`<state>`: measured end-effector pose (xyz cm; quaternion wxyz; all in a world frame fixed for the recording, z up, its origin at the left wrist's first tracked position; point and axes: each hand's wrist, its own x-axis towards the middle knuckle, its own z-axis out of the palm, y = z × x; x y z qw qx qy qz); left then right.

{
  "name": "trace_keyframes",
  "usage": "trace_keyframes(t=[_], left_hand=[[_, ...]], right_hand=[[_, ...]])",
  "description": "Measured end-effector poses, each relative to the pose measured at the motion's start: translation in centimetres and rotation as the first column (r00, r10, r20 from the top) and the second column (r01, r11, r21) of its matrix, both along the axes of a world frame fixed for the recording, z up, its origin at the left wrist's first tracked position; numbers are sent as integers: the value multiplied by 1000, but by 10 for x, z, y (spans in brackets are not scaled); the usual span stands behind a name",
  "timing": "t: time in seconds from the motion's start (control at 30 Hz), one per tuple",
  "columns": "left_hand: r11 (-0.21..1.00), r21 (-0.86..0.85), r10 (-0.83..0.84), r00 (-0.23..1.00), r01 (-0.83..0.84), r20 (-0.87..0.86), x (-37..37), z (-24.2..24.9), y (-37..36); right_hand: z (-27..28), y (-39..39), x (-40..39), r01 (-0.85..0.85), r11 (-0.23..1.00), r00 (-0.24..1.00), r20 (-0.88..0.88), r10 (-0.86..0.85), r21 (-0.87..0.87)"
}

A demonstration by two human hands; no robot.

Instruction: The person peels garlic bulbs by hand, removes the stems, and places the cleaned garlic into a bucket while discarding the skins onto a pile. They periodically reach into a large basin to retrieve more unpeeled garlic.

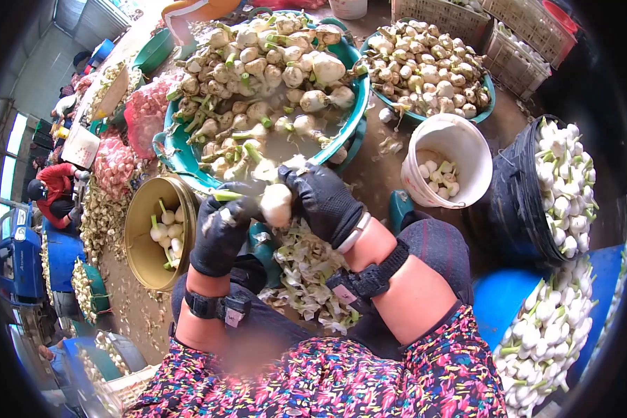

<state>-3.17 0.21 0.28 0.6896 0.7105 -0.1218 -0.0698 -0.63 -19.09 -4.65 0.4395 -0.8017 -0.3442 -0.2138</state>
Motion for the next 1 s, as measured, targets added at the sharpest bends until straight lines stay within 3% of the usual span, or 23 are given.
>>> trace_keyframes(t=[0.03, 0.07, 0.1, 0.13, 0.2, 0.23, 0.27, 0.3, 0.33, 0.37, 0.4, 0.47, 0.5, 0.53, 0.57, 0.6, 0.63, 0.7, 0.73, 0.8, 0.87, 0.9, 1.0], left_hand=[[996, 93, -2, 996, -7, 93, 5, -5, 7], [982, 185, -10, 982, -25, 190, 9, -12, 14], [939, -336, 69, 997, -80, -45, 12, -33, 23], [978, -151, 126, 984, -145, -128, 12, -16, 24], [986, -79, 156, 980, -147, 121, 13, -16, 21], [976, -136, 183, 981, -173, 62, 12, -17, 18], [961, -190, 203, 979, -200, -3, 11, -18, 17], [962, 192, 98, 904, -193, 417, 11, -18, 18], [962, 196, 93, 906, -188, 412, 12, -19, 17], [962, 229, 56, 928, -149, 369, 14, -20, 14], [960, 257, 20, 945, -109, 327, 14, -21, 11], [976, 198, 36, 964, -90, 264, 10, -21, 4], [915, 379, 18, 952, -138, 304, 10, -22, 1], [817, 544, -8, 941, -189, 339, 10, -22, 0], [959, 205, 147, 962, -195, 229, 9, -20, 7], [958, -163, 247, 967, -234, 65, 10, -16, 22], [918, -281, 288, 957, -281, -15, 14, -9, 50], [878, 82, 454, 875, -471, 165, 14, 31, 98], [877, 137, 407, 863, -461, 301, 20, 36, 138], [648, 532, 354, 834, -545, 424, 16, 55, 161], [726, 496, 285, 866, -475, 411, 19, 57, 149], [604, 663, -11, 827, -442, 562, 32, 56, 138], [690, 693, -273, 811, -210, 517, 71, 17, 67]], right_hand=[[-1, 3, -1, 22, 872, 900, -390, 196, 488], [-2, 6, 0, 248, 548, 644, -558, 522, 799], [-4, 0, 1, 357, 749, 709, -684, 172, 558], [24, -13, -9, 218, 880, 867, -499, 24, 423], [47, -29, -9, -27, 690, 330, -645, 689, 723], [49, -31, -11, -198, 767, 138, -757, 638, 610], [43, -20, -19, -350, 795, 180, -797, 576, 496], [38, -11, -19, -398, 861, 284, -851, 443, 316], [35, -4, -19, -419, 900, 388, -871, 300, 123], [35, -7, -18, -226, 971, 458, -871, 176, 77], [37, -4, -13, -52, 977, 324, -922, 213, 207], [27, 9, -14, 147, 861, 633, -715, 297, 487], [23, 9, -15, 152, 858, 633, -715, 297, 491], [20, 9, -15, 89, 951, 735, -664, 138, 297], [17, 9, -15, 57, 995, 827, -563, -5, 76], [15, 8, -16, 61, 995, 827, -562, -7, 78], [13, 7, -17, 47, 999, 840, -542, -28, 21], [8, 4, -13, 153, 985, 794, -603, -79, 74], [6, -3, -5, 151, 986, 795, -602, -77, 73], [8, -12, 9, 469, 773, 640, -768, 37, 428], [21, -17, 10, 541, 671, 588, -798, 128, 507], [28, -19, 9, 612, 560, 539, -813, 220, 558], [27, -17, 9, 588, 535, 542, -786, 296, 607]])
